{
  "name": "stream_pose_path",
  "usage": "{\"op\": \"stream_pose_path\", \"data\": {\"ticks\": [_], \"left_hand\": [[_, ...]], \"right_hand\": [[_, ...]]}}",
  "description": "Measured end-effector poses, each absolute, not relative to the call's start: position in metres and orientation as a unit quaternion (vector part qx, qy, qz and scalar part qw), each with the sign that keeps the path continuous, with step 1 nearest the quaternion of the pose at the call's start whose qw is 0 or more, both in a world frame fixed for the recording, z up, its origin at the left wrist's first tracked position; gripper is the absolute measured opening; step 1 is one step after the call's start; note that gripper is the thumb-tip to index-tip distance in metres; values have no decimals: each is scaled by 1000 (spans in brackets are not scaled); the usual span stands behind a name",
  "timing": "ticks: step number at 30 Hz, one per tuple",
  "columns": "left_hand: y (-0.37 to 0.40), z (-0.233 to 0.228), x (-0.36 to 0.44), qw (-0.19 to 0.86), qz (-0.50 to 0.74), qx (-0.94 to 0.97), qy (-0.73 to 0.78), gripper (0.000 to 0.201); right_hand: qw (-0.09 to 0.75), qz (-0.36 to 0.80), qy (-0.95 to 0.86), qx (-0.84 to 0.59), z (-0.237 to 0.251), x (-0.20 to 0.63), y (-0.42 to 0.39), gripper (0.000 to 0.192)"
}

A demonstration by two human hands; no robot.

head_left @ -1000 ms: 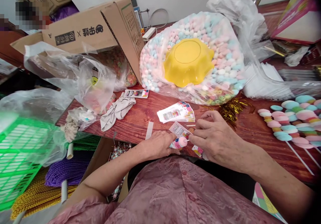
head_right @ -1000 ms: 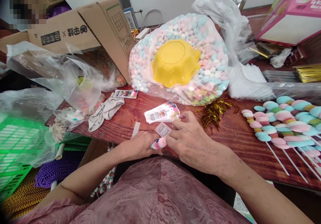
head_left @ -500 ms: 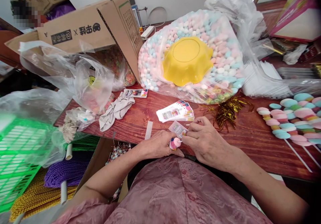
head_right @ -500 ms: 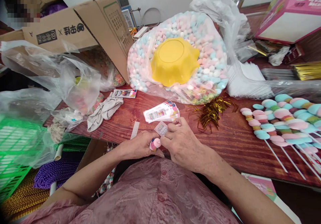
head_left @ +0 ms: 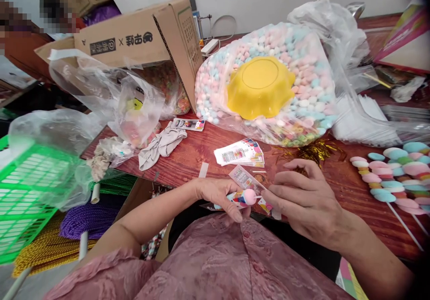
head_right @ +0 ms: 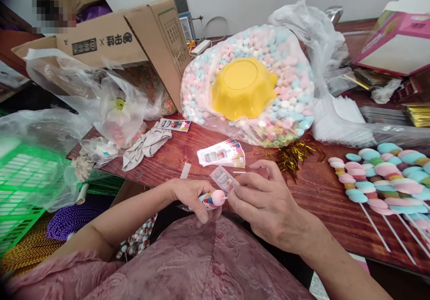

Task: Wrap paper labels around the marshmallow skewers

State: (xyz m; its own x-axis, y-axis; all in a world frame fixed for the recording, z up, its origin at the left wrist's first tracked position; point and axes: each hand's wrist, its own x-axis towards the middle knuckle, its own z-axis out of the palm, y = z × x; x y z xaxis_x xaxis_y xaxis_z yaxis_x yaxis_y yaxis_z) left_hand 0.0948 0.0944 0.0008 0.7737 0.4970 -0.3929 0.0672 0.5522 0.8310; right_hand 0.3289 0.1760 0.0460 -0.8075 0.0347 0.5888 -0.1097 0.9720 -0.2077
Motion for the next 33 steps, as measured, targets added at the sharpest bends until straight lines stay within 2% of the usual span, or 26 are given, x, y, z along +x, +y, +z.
{"op": "stream_pose_path", "data": {"ticks": [4,8,14,18,23,27,33], "left_hand": [[93,5,107,728,222,488,427,42],[87,16,114,580,312,595,462,41],[82,25,119,459,253,691,498,40],[80,24,120,428,215,707,521,40],[79,25,107,446,188,688,541,46],[82,21,106,472,194,697,503,33],[83,15,120,428,195,722,507,19]], "right_hand": [[328,68,-942,-5,44,337,172,24],[310,69,-947,-38,38,342,168,29],[325,72,-943,-14,30,330,158,25],[330,46,-943,1,27,324,157,22],[329,28,-944,-26,22,331,163,20],[339,35,-940,-3,17,330,160,19],[359,61,-931,-15,0,315,148,19]]}}
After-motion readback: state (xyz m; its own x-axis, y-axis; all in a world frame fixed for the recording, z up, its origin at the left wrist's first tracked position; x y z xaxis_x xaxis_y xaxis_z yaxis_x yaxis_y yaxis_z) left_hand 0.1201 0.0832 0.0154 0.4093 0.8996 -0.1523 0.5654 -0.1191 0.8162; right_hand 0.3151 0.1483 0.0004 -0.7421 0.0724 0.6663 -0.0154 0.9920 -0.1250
